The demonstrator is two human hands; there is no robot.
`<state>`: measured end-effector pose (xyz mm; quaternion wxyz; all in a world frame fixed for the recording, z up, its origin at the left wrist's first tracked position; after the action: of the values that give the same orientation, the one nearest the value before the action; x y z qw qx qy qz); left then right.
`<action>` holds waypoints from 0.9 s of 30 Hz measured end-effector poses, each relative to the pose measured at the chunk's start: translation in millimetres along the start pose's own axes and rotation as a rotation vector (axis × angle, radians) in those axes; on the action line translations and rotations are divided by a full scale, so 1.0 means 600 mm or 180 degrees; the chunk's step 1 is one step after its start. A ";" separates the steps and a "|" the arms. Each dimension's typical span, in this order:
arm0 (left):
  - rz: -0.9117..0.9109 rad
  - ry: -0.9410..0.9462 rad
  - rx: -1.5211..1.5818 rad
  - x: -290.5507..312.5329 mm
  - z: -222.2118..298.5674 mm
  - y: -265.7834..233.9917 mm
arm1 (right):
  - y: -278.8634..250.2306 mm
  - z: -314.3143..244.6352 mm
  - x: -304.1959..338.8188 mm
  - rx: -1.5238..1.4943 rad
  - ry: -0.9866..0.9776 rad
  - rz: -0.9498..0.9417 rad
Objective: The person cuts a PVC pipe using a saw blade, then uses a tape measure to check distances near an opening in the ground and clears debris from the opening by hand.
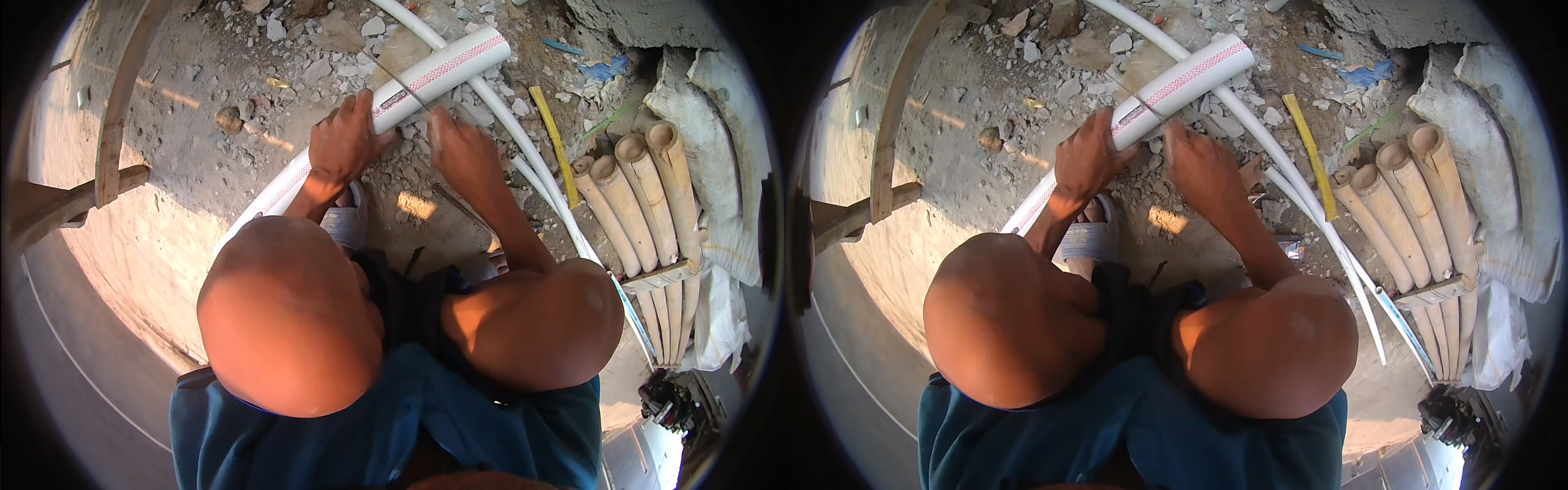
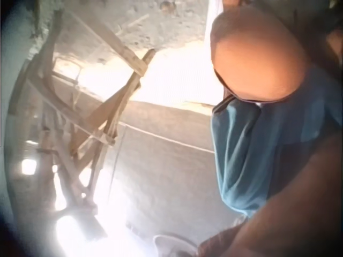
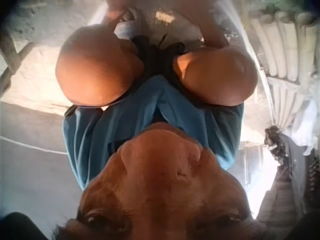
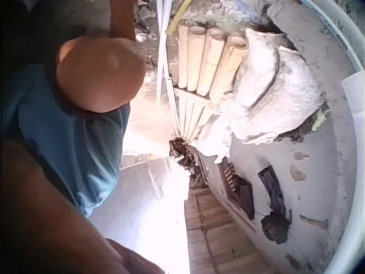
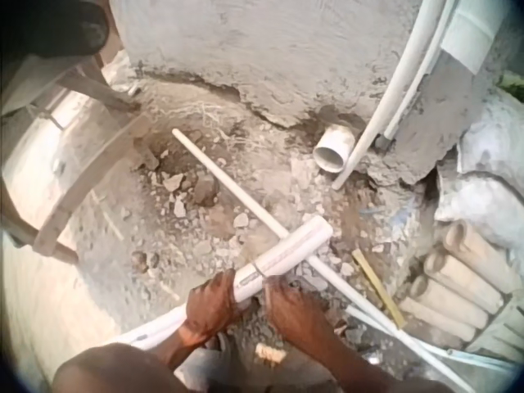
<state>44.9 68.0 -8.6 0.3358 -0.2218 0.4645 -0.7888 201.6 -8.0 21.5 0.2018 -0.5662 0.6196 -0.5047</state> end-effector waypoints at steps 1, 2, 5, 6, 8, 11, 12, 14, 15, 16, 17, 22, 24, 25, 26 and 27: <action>-0.0040 -0.0023 -0.0022 -0.003 -0.002 0.001 | 0.003 -0.024 -0.023 0.0028 -0.0089 0.0115; -0.0080 -0.0047 -0.0045 -0.006 -0.004 0.002 | 0.003 -0.036 -0.034 0.0059 -0.0178 0.0229; -0.0047 -0.0094 -0.0040 0.000 -0.001 0.002 | 0.006 -0.007 0.016 -0.0109 -0.0381 0.0448; 0.0003 -0.0071 -0.0039 -0.005 -0.001 -0.002 | 0.001 0.005 0.031 -0.0095 -0.0315 0.0444; 0.0056 -0.0001 -0.0103 -0.002 0.001 -0.007 | -0.001 0.030 0.064 -0.0059 -0.0179 0.0339; -0.0027 0.0029 -0.0119 -0.003 0.006 -0.005 | 0.004 -0.019 -0.006 -0.0024 -0.0102 0.0325; -0.0060 -0.0024 -0.0126 -0.004 0.002 -0.005 | 0.005 -0.023 -0.017 -0.0044 -0.0099 0.0298; -0.0087 -0.0078 -0.0092 -0.006 0.000 -0.005 | 0.005 -0.026 -0.031 -0.0047 -0.0080 0.0231; -0.0082 -0.0078 -0.0051 -0.006 0.003 -0.004 | 0.003 -0.010 -0.004 -0.0056 -0.0106 0.0276; -0.0077 -0.0077 -0.0008 -0.007 0.004 -0.003 | 0.003 0.022 0.047 -0.0062 -0.0131 0.0321; -0.0094 -0.0123 -0.0044 -0.008 0.001 -0.009 | -0.007 0.028 0.069 -0.0108 -0.0201 0.0372; -0.0263 -0.0217 -0.0100 -0.006 -0.007 -0.002 | 0.000 -0.029 -0.011 0.0078 -0.0295 0.0471; -0.0230 -0.0156 -0.0001 -0.006 -0.003 -0.002 | 0.002 -0.035 -0.013 0.0023 -0.0390 0.0528; -0.0154 -0.0105 -0.0013 -0.004 -0.001 -0.005 | 0.000 -0.022 0.006 -0.0078 -0.0438 0.0567; -0.0076 -0.0059 -0.0026 0.003 0.001 -0.004 | -0.002 -0.009 0.028 -0.0179 -0.0492 0.0604; 0.0013 0.0005 -0.0052 0.001 0.000 -0.006 | -0.005 0.006 0.049 -0.0183 -0.0470 0.0679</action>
<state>43.2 68.5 -5.1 0.3352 -0.2230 0.4717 -0.7845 198.0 -35.4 31.8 0.2831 -0.5384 0.6739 -0.4193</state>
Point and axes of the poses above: each hand's wrist, its own x-axis away from the middle knuckle, its own y-axis out of the palm, z = x × y, the point moved 8 cm from there along -x, towards the middle knuckle, and after that the axes turned 14 degrees about y, right-handed, at the moved point
